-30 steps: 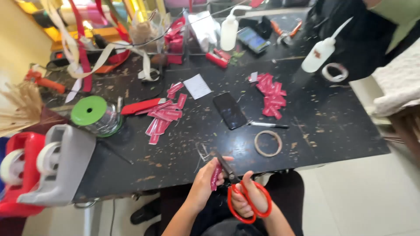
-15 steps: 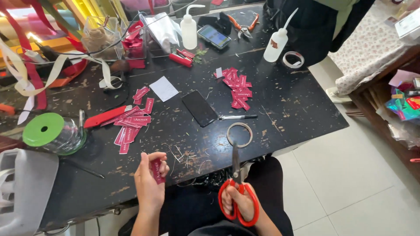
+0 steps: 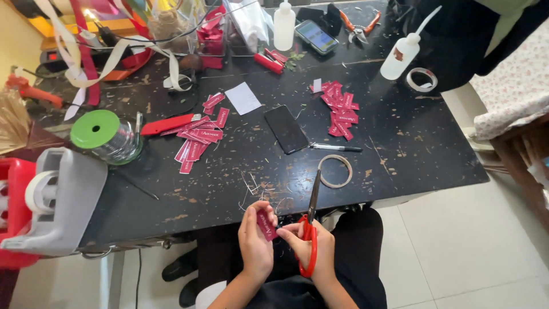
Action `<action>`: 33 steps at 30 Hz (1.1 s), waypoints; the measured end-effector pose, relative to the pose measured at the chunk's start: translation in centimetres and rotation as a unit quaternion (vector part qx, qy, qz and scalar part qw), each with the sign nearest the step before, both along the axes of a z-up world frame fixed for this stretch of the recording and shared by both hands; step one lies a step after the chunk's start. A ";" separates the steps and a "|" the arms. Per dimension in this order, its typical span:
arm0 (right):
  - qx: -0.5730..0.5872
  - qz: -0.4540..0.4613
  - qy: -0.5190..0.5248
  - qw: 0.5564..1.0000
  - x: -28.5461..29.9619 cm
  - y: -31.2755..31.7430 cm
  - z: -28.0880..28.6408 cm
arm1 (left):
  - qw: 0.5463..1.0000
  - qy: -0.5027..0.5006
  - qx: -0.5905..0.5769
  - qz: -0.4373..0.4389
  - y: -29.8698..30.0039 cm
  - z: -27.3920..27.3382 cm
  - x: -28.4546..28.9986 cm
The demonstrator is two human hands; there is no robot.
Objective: The person sits at a table and uses red-handled scissors to cut small rectangular pieces of red paper. They hold the paper in their left hand and cut it into smaller strips, placing the cut pieces onto the table surface.
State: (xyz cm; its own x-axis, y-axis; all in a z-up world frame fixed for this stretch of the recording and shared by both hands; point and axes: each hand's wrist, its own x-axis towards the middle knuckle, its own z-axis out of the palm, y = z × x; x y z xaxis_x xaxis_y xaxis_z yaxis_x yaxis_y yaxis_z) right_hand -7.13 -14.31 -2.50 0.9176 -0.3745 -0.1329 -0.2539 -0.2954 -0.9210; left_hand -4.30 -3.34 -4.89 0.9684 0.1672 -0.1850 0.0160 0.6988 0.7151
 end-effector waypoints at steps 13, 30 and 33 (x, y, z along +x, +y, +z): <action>0.056 -0.053 0.019 0.997 1.6 -4.7 1.1 | 0.913 -0.078 0.400 -0.026 5.6 3.7 3.0; -0.329 -0.159 -0.034 0.930 26.9 -17.3 -5.2 | 0.787 -0.146 0.574 0.173 8.0 -2.9 12.4; -0.295 -0.190 -0.097 0.931 24.6 -18.0 -4.4 | 0.804 -0.140 0.550 0.178 8.1 -1.9 12.0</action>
State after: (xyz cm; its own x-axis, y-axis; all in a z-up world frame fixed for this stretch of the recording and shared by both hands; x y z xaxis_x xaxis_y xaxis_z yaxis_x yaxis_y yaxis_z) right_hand 17.49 -32.28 -6.95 0.6898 -0.6318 0.3536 -0.2892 -0.6881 -0.6655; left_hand 7.66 4.79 -6.74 0.8017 0.3564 0.4799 -0.3134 -0.4330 0.8451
